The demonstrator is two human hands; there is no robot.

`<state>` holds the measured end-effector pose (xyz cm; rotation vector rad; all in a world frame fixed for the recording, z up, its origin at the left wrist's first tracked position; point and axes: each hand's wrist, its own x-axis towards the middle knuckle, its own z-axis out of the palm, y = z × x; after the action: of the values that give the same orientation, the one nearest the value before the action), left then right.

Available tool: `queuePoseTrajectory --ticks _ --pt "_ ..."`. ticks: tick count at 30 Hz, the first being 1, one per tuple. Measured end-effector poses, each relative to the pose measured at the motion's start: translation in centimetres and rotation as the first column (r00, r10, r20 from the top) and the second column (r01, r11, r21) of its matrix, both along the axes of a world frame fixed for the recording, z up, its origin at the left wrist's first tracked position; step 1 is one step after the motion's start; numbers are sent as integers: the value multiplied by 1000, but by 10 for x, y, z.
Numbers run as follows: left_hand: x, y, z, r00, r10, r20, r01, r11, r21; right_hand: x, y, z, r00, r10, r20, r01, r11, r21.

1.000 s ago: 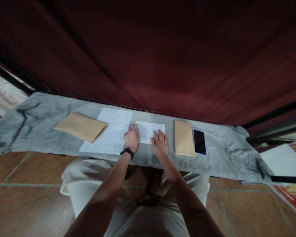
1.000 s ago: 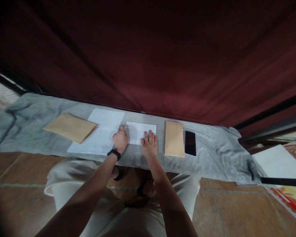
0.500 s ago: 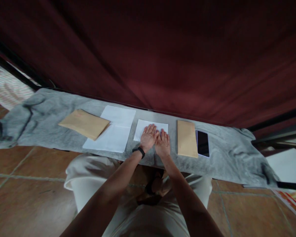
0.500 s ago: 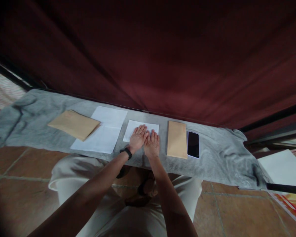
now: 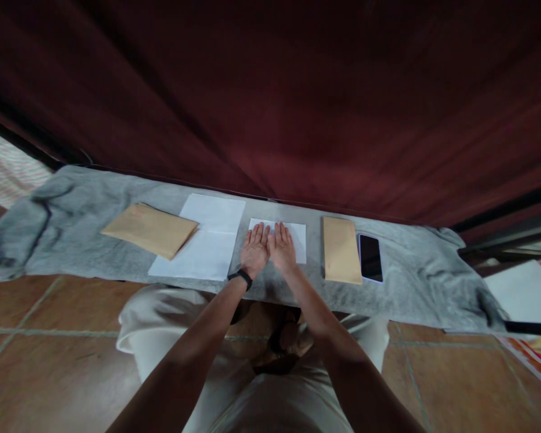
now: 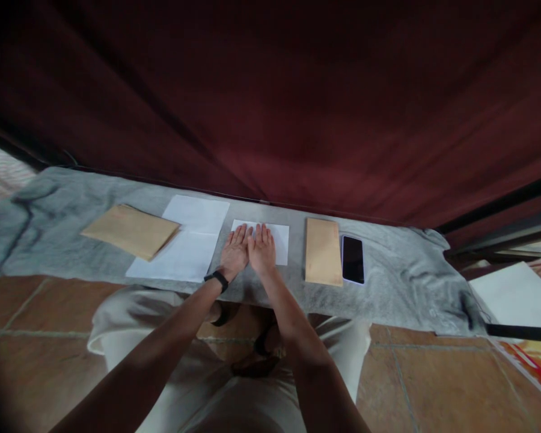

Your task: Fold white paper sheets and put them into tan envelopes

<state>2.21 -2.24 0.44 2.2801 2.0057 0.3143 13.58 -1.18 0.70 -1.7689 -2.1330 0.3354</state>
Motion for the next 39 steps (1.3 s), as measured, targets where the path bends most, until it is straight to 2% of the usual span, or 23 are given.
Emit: queuePoseTrajectory --ticks 3,11,15,19,29,33,37,39 --pt "-2 0 0 1000 -27 -7 27 999 -21 -14 11 -1 993 112 -21 -113 993 -19" --pt "4 3 -3 998 35 45 -35 999 3 11 14 -12 989 128 68 -127 992 -9" --pt "4 3 -5 998 31 49 -32 999 18 25 15 -16 989 100 113 -101 995 5" --pt "4 3 -5 998 37 43 -38 999 25 40 14 -22 991 57 123 -66 995 71" --pt "-4 3 -5 986 152 67 -155 987 46 70 -1 -36 988 -79 129 48 973 226" --pt "21 12 1 976 202 81 -205 978 38 71 -4 -35 987 -97 132 62 968 244" --pt "62 21 5 991 7 131 -3 1000 -28 71 -4 -31 986 -89 139 60 978 200" --pt "72 24 4 990 -32 139 36 999 -28 71 -4 -28 987 -76 145 52 985 164"
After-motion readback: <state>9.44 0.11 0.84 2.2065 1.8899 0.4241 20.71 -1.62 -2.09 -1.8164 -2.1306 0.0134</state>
